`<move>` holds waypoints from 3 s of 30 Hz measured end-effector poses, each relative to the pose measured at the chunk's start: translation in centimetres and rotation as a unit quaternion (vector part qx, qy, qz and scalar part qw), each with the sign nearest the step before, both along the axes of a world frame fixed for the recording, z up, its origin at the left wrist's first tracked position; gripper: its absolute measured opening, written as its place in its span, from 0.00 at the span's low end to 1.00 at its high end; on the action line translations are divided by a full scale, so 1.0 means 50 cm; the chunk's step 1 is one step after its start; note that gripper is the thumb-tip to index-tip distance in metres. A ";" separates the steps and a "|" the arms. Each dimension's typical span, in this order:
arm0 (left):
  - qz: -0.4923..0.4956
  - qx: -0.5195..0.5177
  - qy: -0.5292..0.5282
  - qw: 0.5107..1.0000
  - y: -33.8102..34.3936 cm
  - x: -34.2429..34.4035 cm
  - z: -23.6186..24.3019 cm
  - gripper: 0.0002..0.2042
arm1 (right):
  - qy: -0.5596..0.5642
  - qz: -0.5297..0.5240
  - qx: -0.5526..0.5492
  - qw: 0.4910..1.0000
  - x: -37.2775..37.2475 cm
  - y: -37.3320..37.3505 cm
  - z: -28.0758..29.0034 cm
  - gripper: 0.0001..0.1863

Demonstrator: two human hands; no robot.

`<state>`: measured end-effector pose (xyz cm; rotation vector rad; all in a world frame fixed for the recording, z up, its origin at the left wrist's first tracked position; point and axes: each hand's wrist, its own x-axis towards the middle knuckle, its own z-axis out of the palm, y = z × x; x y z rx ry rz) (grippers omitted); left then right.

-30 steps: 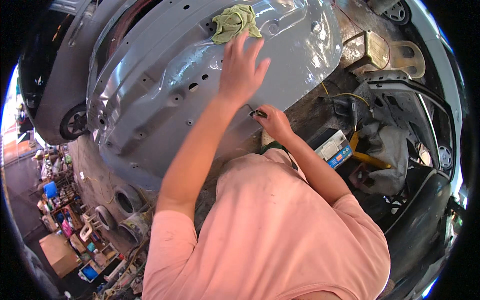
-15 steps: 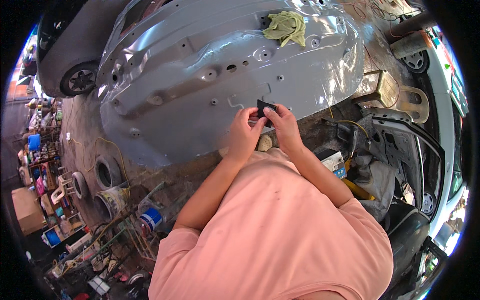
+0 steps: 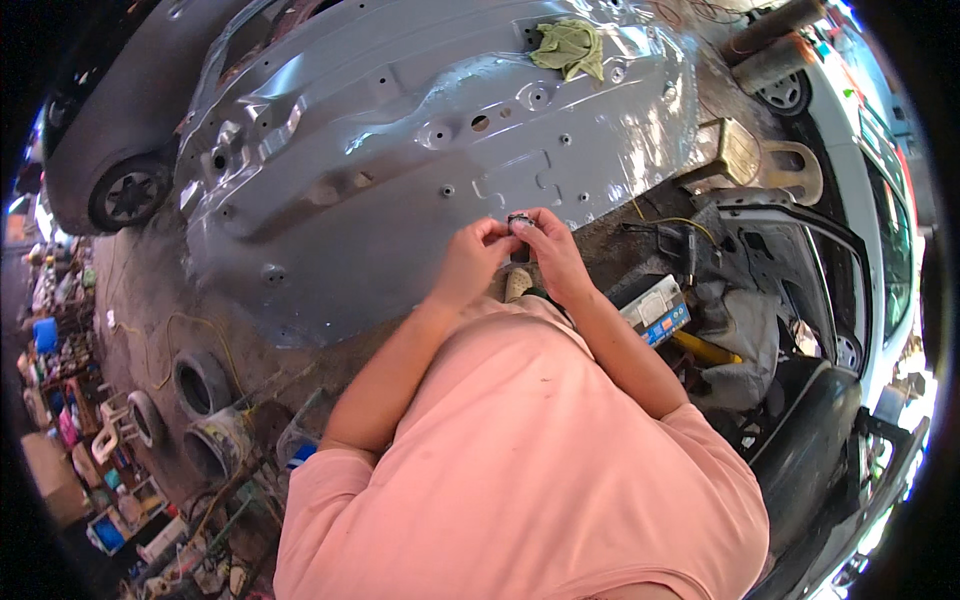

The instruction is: The person sands the surface of a large, grey car hood using a sanding block held in the right hand. They frequently wipe the surface with a yellow cloth held in the left hand to remove dust and inspect the finish. The person moves around the hood to cover different areas, alternating between sanding and wiping.

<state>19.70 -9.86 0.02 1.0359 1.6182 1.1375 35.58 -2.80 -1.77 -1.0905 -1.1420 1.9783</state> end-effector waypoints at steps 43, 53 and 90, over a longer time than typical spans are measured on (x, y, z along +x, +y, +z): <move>0.011 0.184 0.601 0.778 0.312 -0.371 0.043 0.42 | -0.559 0.214 0.574 0.558 0.067 0.242 -0.061 0.08; 0.010 0.169 0.586 0.793 0.306 -0.375 0.050 0.43 | -0.550 0.134 0.464 0.681 0.062 0.191 -0.074 0.10; 0.014 0.183 0.595 0.782 0.308 -0.369 0.044 0.43 | -0.435 -0.041 0.380 0.815 -0.118 -0.024 -0.117 0.11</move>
